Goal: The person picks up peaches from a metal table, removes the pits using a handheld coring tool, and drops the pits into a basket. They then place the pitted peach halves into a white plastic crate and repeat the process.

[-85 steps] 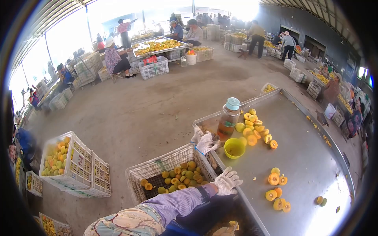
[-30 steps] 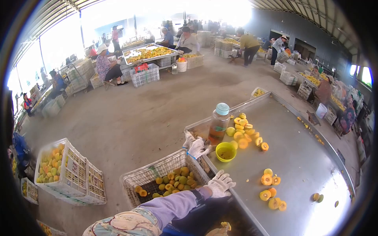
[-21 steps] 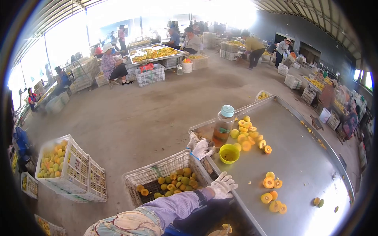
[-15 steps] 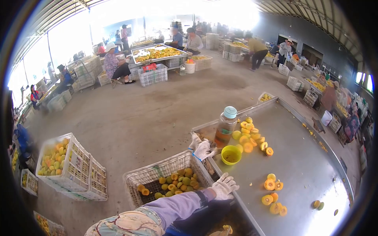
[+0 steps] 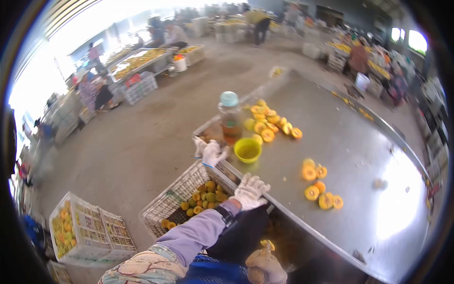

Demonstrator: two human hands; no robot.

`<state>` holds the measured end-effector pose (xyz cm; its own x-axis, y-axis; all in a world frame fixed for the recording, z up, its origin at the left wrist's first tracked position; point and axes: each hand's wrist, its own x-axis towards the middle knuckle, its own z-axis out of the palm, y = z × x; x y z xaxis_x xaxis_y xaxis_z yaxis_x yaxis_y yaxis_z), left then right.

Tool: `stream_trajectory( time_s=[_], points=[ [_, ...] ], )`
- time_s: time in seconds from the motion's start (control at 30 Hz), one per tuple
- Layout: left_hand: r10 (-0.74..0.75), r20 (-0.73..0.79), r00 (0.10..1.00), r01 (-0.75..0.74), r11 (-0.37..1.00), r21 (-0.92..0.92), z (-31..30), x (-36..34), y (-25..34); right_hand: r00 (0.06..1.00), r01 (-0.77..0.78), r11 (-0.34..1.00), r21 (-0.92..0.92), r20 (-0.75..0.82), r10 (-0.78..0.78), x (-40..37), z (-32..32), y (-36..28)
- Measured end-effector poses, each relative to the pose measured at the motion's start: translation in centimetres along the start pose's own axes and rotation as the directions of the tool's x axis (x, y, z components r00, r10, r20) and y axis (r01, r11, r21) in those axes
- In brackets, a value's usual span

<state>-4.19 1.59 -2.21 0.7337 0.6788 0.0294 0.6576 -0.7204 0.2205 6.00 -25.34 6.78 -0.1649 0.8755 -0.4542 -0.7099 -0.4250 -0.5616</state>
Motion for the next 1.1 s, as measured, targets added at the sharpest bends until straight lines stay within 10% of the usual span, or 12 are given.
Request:
stream_trajectory(
  time_s=[0.37,0.5,0.77,1.1],
  points=[
    [0.077,0.271,0.959,-0.053,0.994,-0.096,-4.2,2.1,1.1,0.99,-0.138,0.989,0.045,0.035,0.137,-0.6,-0.9,-2.5],
    [0.13,0.292,0.948,0.017,0.891,-0.453,-3.4,6.8,3.3,0.985,-0.155,0.982,0.112,-0.055,0.162,-0.8,-1.4,-3.8],
    [0.293,-0.125,0.948,-0.31,0.938,-0.152,0.3,19.5,11.1,0.989,-0.109,0.965,0.237,-0.072,0.13,-0.9,-4.8,-4.3],
    [0.295,0.125,0.947,-0.3,0.954,0.022,3.0,21.9,12.4,0.988,-0.037,0.972,0.23,-0.139,0.071,-1.0,-6.4,-6.1]
  ],
)
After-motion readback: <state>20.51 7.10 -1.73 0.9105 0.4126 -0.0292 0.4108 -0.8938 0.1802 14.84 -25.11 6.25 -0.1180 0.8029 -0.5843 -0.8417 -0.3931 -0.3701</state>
